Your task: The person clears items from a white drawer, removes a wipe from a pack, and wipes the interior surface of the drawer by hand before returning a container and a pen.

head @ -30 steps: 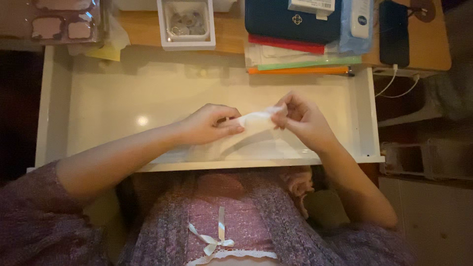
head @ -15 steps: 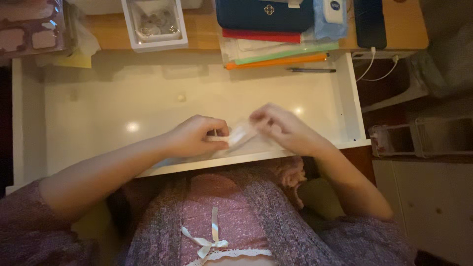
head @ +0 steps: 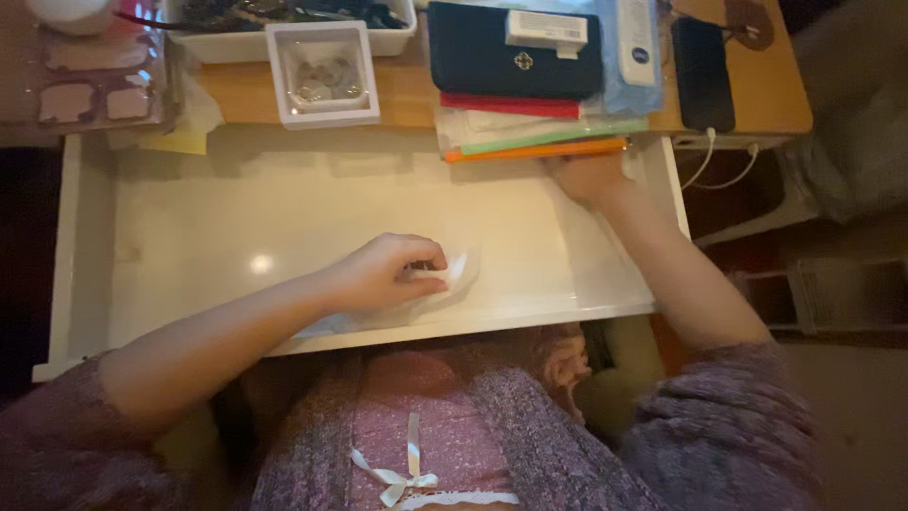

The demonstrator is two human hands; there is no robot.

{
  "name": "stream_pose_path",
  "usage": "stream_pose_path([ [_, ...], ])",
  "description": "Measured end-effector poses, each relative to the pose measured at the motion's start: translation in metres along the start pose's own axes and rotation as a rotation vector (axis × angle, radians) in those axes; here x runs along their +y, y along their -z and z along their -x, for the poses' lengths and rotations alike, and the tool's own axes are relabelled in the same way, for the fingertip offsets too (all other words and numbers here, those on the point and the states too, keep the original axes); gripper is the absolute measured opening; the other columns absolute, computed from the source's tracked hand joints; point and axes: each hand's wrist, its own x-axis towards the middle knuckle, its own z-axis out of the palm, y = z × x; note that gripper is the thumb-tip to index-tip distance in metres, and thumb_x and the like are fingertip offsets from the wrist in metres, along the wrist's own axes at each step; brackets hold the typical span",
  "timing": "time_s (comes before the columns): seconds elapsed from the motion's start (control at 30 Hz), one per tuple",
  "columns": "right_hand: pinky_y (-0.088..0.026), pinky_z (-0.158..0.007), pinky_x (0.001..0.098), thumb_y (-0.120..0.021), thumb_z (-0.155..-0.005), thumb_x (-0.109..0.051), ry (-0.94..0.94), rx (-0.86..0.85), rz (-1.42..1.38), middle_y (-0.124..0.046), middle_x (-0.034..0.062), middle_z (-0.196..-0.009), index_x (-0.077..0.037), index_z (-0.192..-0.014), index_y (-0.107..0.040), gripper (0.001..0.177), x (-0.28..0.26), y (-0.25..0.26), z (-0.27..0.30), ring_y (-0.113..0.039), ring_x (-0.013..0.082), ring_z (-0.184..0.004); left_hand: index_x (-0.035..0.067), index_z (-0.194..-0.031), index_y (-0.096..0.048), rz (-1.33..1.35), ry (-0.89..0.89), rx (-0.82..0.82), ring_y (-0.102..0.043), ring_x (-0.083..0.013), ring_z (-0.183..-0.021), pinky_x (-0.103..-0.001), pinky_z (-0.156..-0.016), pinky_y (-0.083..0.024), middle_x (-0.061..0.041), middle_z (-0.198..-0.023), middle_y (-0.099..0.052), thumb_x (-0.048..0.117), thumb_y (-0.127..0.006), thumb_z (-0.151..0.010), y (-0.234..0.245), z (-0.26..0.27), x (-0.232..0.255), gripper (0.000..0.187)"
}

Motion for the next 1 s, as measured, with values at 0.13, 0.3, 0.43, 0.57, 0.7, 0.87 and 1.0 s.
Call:
stream_pose_path([
  [0.13, -0.038, -0.120, 0.0445, -0.056, -0.099, -0.045, -0.104, -0.056, -0.089, -0.063, 0.0118, -0.142, -0.019, -0.130, -0.066, 0.042, -0.041, -0.011, -0.021, -0.055, 0.0309, -0.138, 0.003, -0.102, -0.068, 0.020, -0.093, -0.008, -0.071, -0.0267, -0.091, -0.037, -0.078, -0.056, -0.014, -0.097, -0.072, 0.020, -0.077, -0.088, 0.000, 0.000, -0.004, 0.025],
  [0.3, -0.031, -0.121, 0.0522, -0.057, -0.103, -0.039, 0.166, 0.186, -0.186, -0.050, 0.0208, -0.153, -0.010, -0.147, -0.054, 0.052, -0.095, -0.047, -0.036, -0.045, 0.0398, -0.143, 0.005, -0.101, -0.068, 0.009, -0.097, -0.055, -0.072, -0.0288, -0.088, -0.038, -0.077, -0.057, -0.014, -0.096, -0.072, 0.024, -0.077, -0.087, -0.004, 0.000, -0.011, 0.025],
  [0.43, -0.041, -0.112, 0.0533, -0.049, -0.102, -0.047, 0.141, -0.063, -0.191, -0.059, 0.0223, -0.140, -0.010, -0.137, -0.062, 0.052, -0.161, -0.078, -0.059, -0.055, 0.0426, -0.131, 0.007, -0.100, -0.068, -0.020, -0.187, -0.175, -0.071, -0.0315, -0.088, -0.040, -0.075, -0.056, -0.015, -0.095, -0.071, 0.027, -0.078, -0.084, -0.006, 0.006, -0.010, 0.028],
  [0.57, -0.050, -0.097, 0.0550, -0.045, -0.104, -0.058, 0.241, -0.144, -0.130, -0.068, 0.0240, -0.117, -0.008, -0.120, -0.069, 0.057, -0.239, -0.097, -0.072, -0.066, 0.0424, -0.111, 0.008, -0.098, -0.069, -0.054, -0.244, -0.191, -0.070, -0.0341, -0.087, -0.043, -0.075, -0.054, -0.016, -0.092, -0.071, 0.027, -0.079, -0.084, -0.003, 0.011, -0.003, 0.025],
  [0.7, -0.051, -0.084, 0.0590, -0.046, -0.100, -0.057, 0.381, -0.044, -0.211, -0.071, 0.0218, -0.106, -0.011, -0.107, -0.072, 0.053, -0.304, -0.116, -0.093, -0.068, 0.0437, -0.097, 0.009, -0.107, -0.066, -0.107, -0.159, -0.293, -0.071, -0.0369, -0.086, -0.045, -0.075, -0.054, -0.017, -0.093, -0.072, 0.029, -0.075, -0.086, -0.003, 0.014, -0.002, 0.030],
  [0.87, -0.057, -0.087, 0.0511, -0.041, -0.107, -0.061, 0.442, -0.203, -0.169, -0.073, 0.0201, -0.110, -0.011, -0.122, -0.067, 0.059, -0.372, -0.154, -0.124, -0.072, 0.0381, -0.100, 0.008, -0.112, -0.065, -0.055, -0.255, -0.267, -0.072, -0.0385, -0.092, -0.046, -0.079, -0.056, -0.018, -0.098, -0.073, 0.029, -0.073, -0.087, -0.008, 0.014, -0.006, 0.034],
  [1.0, -0.055, -0.090, 0.0550, -0.047, -0.094, -0.052, 0.629, -0.039, -0.441, -0.070, 0.0220, -0.119, -0.010, -0.127, -0.063, 0.055, -0.420, -0.169, -0.123, -0.067, 0.0425, -0.109, 0.009, -0.118, -0.065, -0.106, -0.157, -0.309, -0.070, -0.0388, -0.101, -0.047, -0.086, -0.054, -0.019, -0.106, -0.073, 0.031, -0.074, -0.085, -0.012, 0.016, -0.003, 0.041],
])
